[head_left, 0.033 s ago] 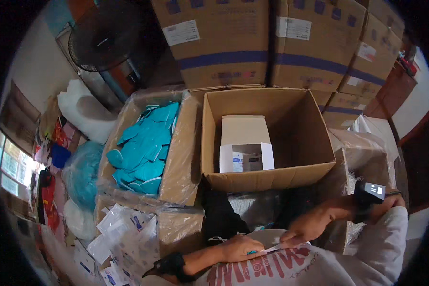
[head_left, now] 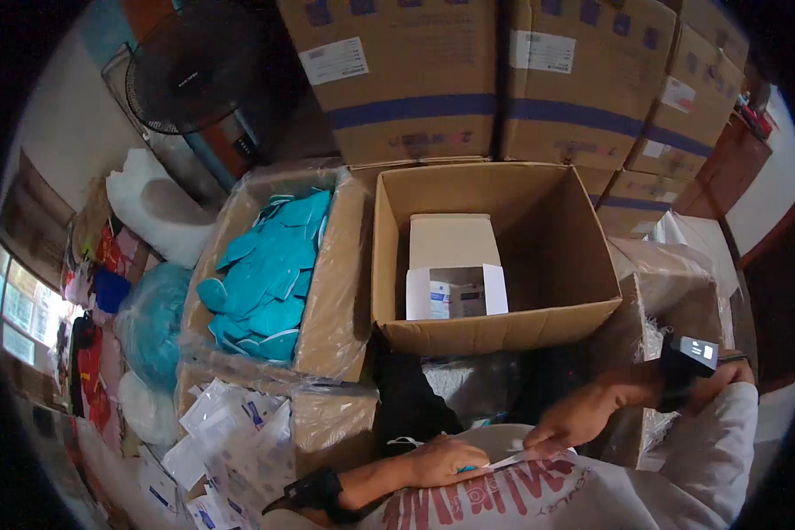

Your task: The person is removing teal face masks from individual plastic bags and placing them into a white cardboard box for organization.

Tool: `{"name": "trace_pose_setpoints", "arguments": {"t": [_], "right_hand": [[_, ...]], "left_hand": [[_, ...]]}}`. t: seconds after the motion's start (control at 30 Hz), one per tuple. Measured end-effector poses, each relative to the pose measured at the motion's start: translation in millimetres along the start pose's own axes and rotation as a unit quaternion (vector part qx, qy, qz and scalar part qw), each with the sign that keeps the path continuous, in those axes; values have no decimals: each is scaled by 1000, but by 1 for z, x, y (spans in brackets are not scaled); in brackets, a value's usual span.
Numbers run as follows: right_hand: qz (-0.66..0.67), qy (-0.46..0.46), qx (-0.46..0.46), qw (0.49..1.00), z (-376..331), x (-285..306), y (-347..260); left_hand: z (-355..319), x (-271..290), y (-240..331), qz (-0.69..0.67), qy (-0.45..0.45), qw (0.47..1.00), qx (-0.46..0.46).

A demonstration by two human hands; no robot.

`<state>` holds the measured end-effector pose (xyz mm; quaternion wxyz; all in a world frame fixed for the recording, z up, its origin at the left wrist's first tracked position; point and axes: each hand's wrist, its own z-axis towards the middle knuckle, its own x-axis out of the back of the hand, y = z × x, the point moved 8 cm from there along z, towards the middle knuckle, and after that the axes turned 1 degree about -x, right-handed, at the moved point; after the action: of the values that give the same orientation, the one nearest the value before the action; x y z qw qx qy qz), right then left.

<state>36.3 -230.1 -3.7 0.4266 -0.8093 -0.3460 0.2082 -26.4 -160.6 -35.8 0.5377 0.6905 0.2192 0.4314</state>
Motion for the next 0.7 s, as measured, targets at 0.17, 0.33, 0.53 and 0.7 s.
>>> {"name": "trace_pose_setpoints", "arguments": {"t": [0.17, 0.33, 0.53, 0.7], "right_hand": [[93, 120, -3, 988, -64, 19, 55], [282, 424, -38, 860, -128, 82, 79], [415, 457, 253, 745, -46, 160, 48], [509, 336, 342, 715, 40, 169, -9]], "left_hand": [[-47, 4, -28, 6, 58, 998, 37], [-81, 117, -61, -194, 422, 854, 232], [-50, 210, 16, -238, 564, 789, 50], [-37, 235, 48, -232, 570, 788, 15]]}}
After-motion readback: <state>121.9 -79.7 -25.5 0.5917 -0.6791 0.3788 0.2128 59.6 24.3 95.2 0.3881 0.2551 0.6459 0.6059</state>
